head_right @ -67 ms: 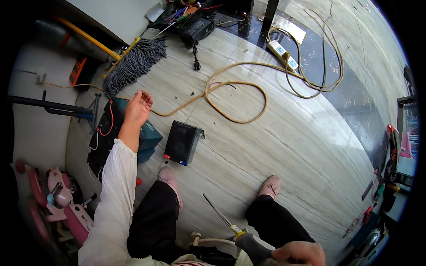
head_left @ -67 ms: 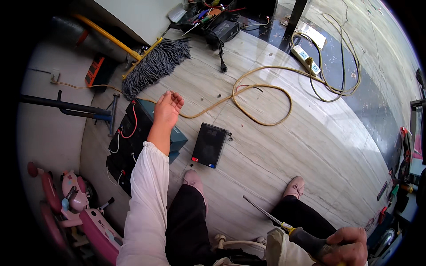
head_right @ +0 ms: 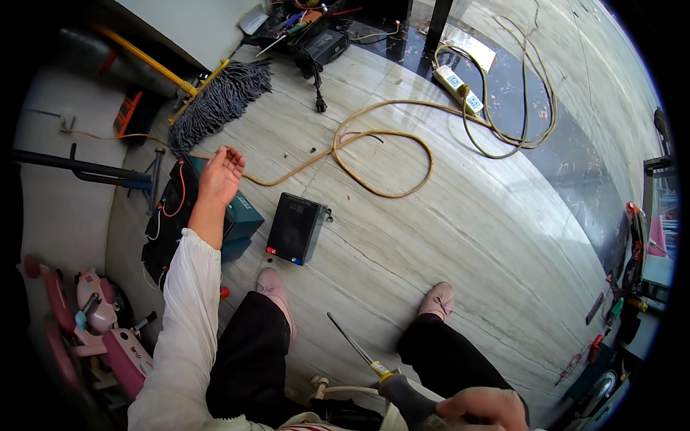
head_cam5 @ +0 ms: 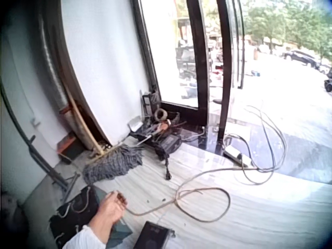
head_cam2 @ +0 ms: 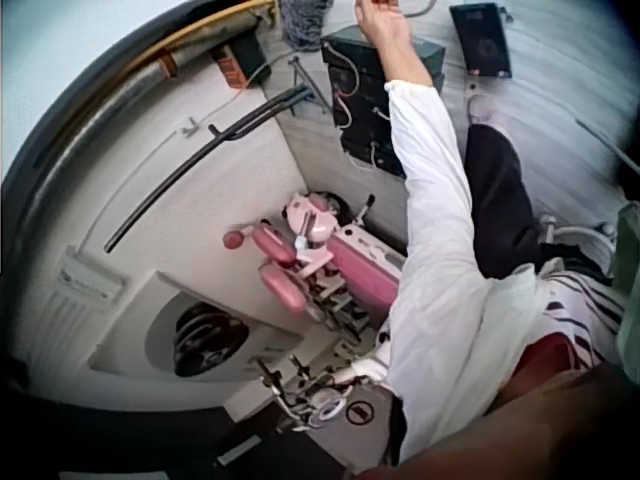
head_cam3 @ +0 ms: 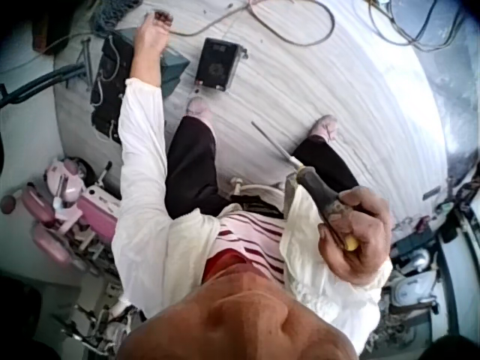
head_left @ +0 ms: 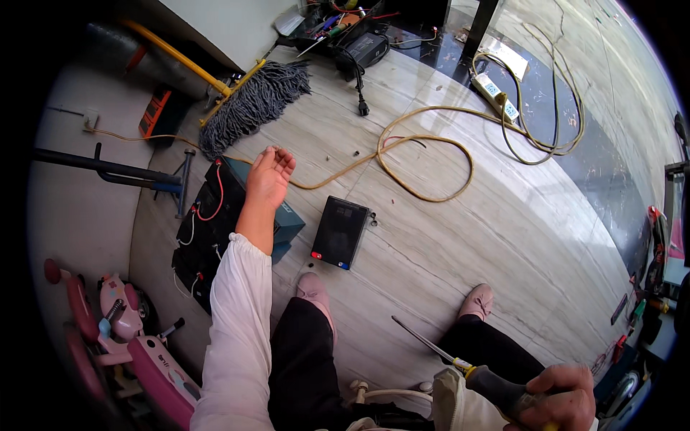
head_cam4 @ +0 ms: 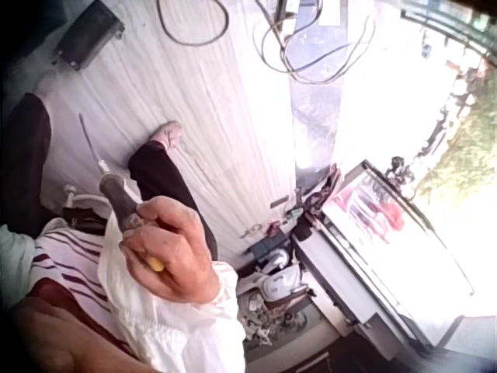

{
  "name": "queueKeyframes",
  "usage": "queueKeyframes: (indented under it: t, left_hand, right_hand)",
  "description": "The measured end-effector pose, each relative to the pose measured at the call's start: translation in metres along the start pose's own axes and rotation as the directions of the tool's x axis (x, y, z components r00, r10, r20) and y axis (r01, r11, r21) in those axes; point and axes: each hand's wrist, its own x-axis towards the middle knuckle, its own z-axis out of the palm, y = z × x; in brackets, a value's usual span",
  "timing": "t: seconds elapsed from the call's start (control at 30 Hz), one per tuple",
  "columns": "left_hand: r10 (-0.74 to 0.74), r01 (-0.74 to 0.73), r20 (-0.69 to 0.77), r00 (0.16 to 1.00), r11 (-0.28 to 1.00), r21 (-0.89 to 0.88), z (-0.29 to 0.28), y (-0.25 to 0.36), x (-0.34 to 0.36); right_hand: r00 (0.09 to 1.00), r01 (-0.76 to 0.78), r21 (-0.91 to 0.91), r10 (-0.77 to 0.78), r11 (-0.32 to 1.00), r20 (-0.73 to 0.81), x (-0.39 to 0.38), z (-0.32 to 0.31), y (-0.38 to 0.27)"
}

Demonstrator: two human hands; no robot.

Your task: The person uses a screwdriver to tighten screws on battery terminals and connects wires between multiple batteries. They also use a multimeter to measure voltage across the battery terminals.

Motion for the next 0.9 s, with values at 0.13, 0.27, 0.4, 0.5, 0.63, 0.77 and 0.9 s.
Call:
queueKeyframes:
  t: [0.13, 0.27, 0.4, 0.5, 0.63, 0.77, 0.9]
  left_hand:
    - [0.071, -0.063, 0.057, 0.996, 0.989, -0.131, 0.002, 0.018, -0.073]
    - [0.091, -0.057, 0.200, 0.976, 0.984, -0.169, 0.020, 0.015, -0.175]
    - [0.061, 0.016, 0.256, 0.965, 0.957, -0.290, 0.048, -0.001, -0.288]
    - [0.115, -0.011, 0.250, 0.961, 0.923, -0.384, 0.065, -0.018, -0.372]
    - [0.234, -0.057, 0.240, 0.942, 0.818, -0.573, 0.107, -0.050, -0.478]
    - [0.288, -0.093, 0.153, 0.945, 0.687, -0.721, 0.171, -0.078, -0.587]
    - [0.271, -0.092, 0.091, 0.958, 0.592, -0.801, 0.222, -0.112, -0.690]
  right_hand:
    - [0.996, 0.072, 0.014, -0.073, 0.997, 0.056, -0.015, 0.010, -0.005]
    - [0.986, 0.140, 0.014, -0.140, 0.990, 0.086, -0.047, 0.009, -0.004]
    - [0.939, -0.038, 0.266, 0.126, 0.963, -0.321, -0.104, 0.009, 0.012]
    - [0.917, 0.146, 0.673, 0.157, 0.725, -0.368, -0.128, 0.000, 0.038]
    - [0.957, 0.093, 0.813, 0.175, 0.575, -0.232, -0.179, -0.016, 0.075]
    - [0.975, 0.063, 0.875, 0.159, 0.479, -0.157, -0.256, -0.037, 0.102]
    - [0.978, 0.046, 0.916, 0.168, 0.400, -0.122, -0.352, -0.077, 0.114]
